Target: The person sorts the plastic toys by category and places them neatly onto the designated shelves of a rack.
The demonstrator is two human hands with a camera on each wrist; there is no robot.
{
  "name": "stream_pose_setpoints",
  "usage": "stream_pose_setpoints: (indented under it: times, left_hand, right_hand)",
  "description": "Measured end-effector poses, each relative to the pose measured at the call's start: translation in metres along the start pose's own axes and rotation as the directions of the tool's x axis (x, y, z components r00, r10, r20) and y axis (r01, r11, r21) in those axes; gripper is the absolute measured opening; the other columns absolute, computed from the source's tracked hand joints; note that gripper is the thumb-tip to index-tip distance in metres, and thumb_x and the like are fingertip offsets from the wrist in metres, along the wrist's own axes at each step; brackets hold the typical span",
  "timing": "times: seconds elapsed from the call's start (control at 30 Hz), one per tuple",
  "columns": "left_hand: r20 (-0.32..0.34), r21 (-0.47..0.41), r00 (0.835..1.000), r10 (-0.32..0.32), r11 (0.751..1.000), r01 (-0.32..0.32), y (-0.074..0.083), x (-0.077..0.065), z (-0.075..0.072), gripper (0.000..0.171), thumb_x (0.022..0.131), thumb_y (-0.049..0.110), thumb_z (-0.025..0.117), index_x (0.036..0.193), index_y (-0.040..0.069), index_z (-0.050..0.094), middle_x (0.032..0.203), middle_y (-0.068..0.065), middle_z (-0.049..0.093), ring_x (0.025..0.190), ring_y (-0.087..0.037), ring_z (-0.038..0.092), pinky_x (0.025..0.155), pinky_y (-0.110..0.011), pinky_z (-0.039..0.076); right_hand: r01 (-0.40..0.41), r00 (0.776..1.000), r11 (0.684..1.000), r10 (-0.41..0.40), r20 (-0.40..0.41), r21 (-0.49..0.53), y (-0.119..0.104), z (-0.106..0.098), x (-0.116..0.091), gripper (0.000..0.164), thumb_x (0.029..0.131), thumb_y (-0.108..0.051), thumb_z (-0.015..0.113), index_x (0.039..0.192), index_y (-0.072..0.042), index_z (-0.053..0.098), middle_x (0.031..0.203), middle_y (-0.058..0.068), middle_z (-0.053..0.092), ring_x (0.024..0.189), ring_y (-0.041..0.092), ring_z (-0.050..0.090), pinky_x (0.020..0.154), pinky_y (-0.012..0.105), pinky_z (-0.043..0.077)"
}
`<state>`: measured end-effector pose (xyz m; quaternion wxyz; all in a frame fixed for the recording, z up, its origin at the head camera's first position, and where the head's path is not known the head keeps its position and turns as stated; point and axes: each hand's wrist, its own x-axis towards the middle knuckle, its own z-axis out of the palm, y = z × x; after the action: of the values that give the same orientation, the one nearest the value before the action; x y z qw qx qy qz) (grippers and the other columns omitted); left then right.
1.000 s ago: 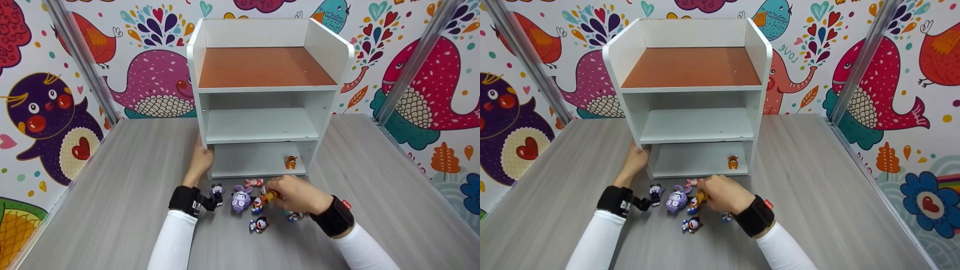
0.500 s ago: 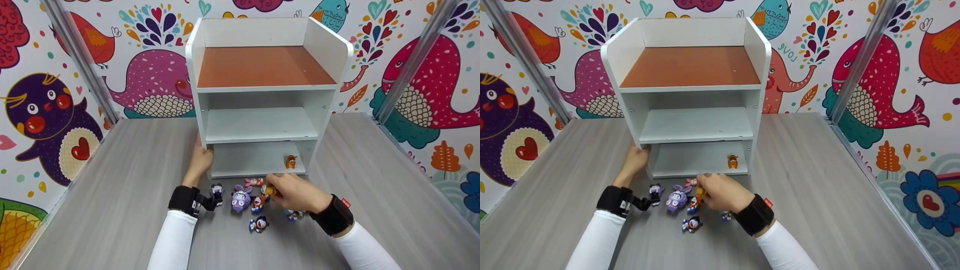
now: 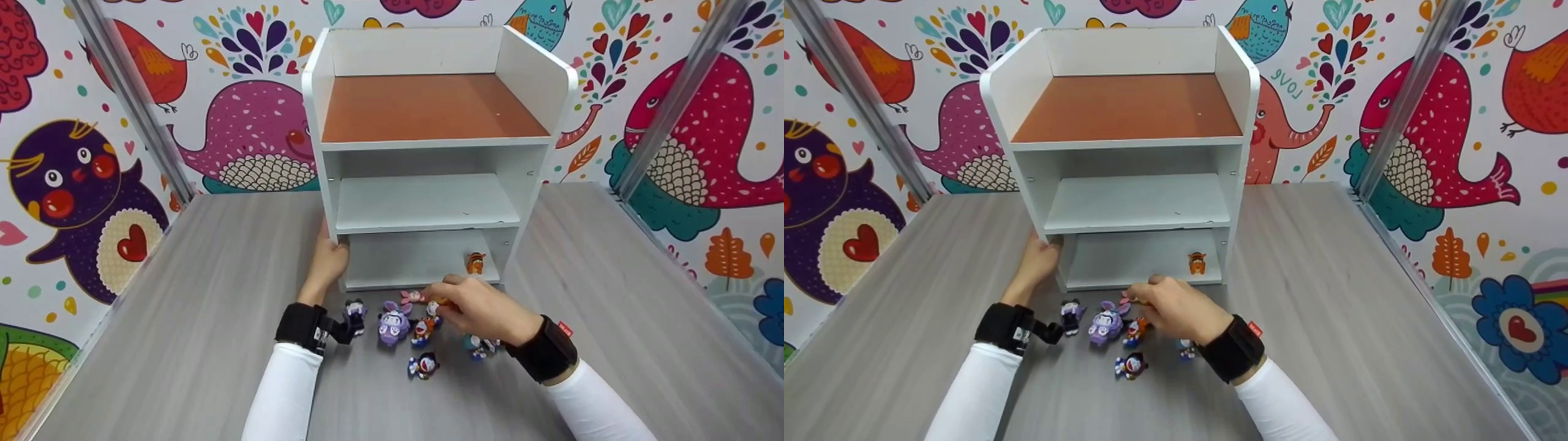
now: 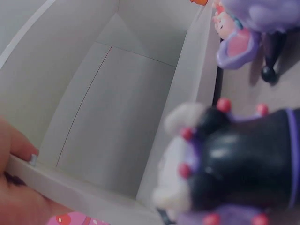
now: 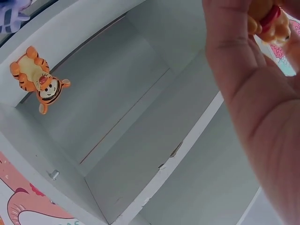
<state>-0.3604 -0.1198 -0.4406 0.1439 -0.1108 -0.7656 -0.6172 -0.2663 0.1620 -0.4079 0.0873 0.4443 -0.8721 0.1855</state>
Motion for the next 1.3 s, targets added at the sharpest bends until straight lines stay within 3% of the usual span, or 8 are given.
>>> stream_pose_setpoints:
  times: [0.13, 0.3, 0.47, 0.83, 0.97, 1.13, 1.3]
  left_hand:
    - [0.007, 0.000, 1.000, 0.002, 1.000, -0.002, 0.000, -0.002, 0.000, 0.080, 0.086, -0.013, 0.035, 0.161, 0.006, 0.014, 0.167, -0.017, 0.021, 0.155, -0.032, 0.017, 0.128, -0.048, 0.015]
    - [0.000, 0.000, 1.000, -0.005, 1.000, 0.005, 0.000, -0.002, 0.000, 0.080, 0.087, -0.013, 0.035, 0.161, 0.007, 0.014, 0.167, -0.016, 0.021, 0.155, -0.031, 0.018, 0.128, -0.047, 0.015]
    - [-0.010, 0.000, 1.000, -0.013, 1.000, 0.013, -0.001, 0.000, 0.000, 0.081, 0.087, -0.013, 0.036, 0.162, 0.010, 0.014, 0.167, -0.014, 0.022, 0.155, -0.029, 0.018, 0.128, -0.045, 0.015]
    - [-0.005, -0.001, 1.000, -0.030, 1.000, 0.030, -0.001, -0.001, -0.001, 0.082, 0.087, -0.013, 0.036, 0.162, 0.010, 0.012, 0.168, -0.013, 0.019, 0.156, -0.029, 0.016, 0.128, -0.045, 0.013]
    - [-0.003, -0.008, 1.000, -0.029, 1.000, 0.029, 0.001, 0.000, 0.000, 0.081, 0.087, -0.013, 0.035, 0.162, 0.009, 0.011, 0.168, -0.014, 0.018, 0.156, -0.030, 0.015, 0.128, -0.046, 0.013]
    - [-0.002, 0.001, 1.000, -0.014, 1.000, 0.014, 0.003, 0.000, 0.002, 0.080, 0.087, -0.012, 0.034, 0.161, 0.007, 0.011, 0.167, -0.017, 0.019, 0.156, -0.032, 0.016, 0.128, -0.048, 0.013]
    - [-0.001, -0.019, 1.000, 0.000, 1.000, 0.000, 0.001, -0.001, 0.002, 0.078, 0.090, -0.012, 0.035, 0.161, 0.007, 0.012, 0.167, -0.019, 0.019, 0.155, -0.034, 0.016, 0.128, -0.051, 0.013]
  right_hand:
    - [0.015, 1.000, 1.000, -0.015, -0.015, -0.011, 0.002, 0.001, 0.001, 0.029, 0.085, -0.003, 0.067, 0.114, -0.009, 0.069, 0.088, 0.001, 0.063, 0.061, 0.001, 0.044, 0.054, 0.013, 0.039]
    - [-0.016, 0.998, 0.999, 0.013, 0.067, 0.037, 0.001, 0.000, 0.002, 0.037, 0.083, -0.001, 0.063, 0.119, -0.008, 0.066, 0.093, 0.002, 0.059, 0.064, 0.001, 0.040, 0.056, 0.014, 0.037]
    - [-0.009, 0.994, 0.998, 0.003, 0.108, 0.059, -0.001, -0.002, 0.002, 0.035, 0.091, 0.003, 0.057, 0.125, -0.005, 0.062, 0.101, 0.006, 0.064, 0.070, 0.005, 0.047, 0.061, 0.017, 0.043]
    - [-0.043, 0.991, 0.997, 0.033, 0.130, 0.071, 0.001, -0.006, 0.003, 0.031, 0.095, -0.009, 0.066, 0.126, -0.009, 0.063, 0.109, 0.007, 0.071, 0.082, 0.010, 0.065, 0.071, 0.024, 0.056]
    - [-0.068, 0.994, 0.995, 0.061, 0.094, 0.079, 0.002, -0.010, 0.004, 0.029, 0.091, -0.013, 0.073, 0.119, -0.010, 0.068, 0.100, 0.004, 0.075, 0.079, 0.009, 0.068, 0.068, 0.023, 0.057]
    - [-0.106, 0.994, 0.992, 0.104, 0.023, 0.069, 0.006, -0.015, 0.007, 0.021, 0.088, -0.016, 0.077, 0.108, -0.012, 0.070, 0.085, 0.000, 0.073, 0.070, 0.006, 0.062, 0.062, 0.021, 0.053]
    - [-0.153, 0.988, 0.983, 0.152, 0.013, 0.106, 0.016, -0.015, 0.014, 0.019, 0.084, -0.009, 0.077, 0.103, -0.009, 0.072, 0.084, 0.002, 0.073, 0.068, 0.006, 0.061, 0.060, 0.020, 0.052]
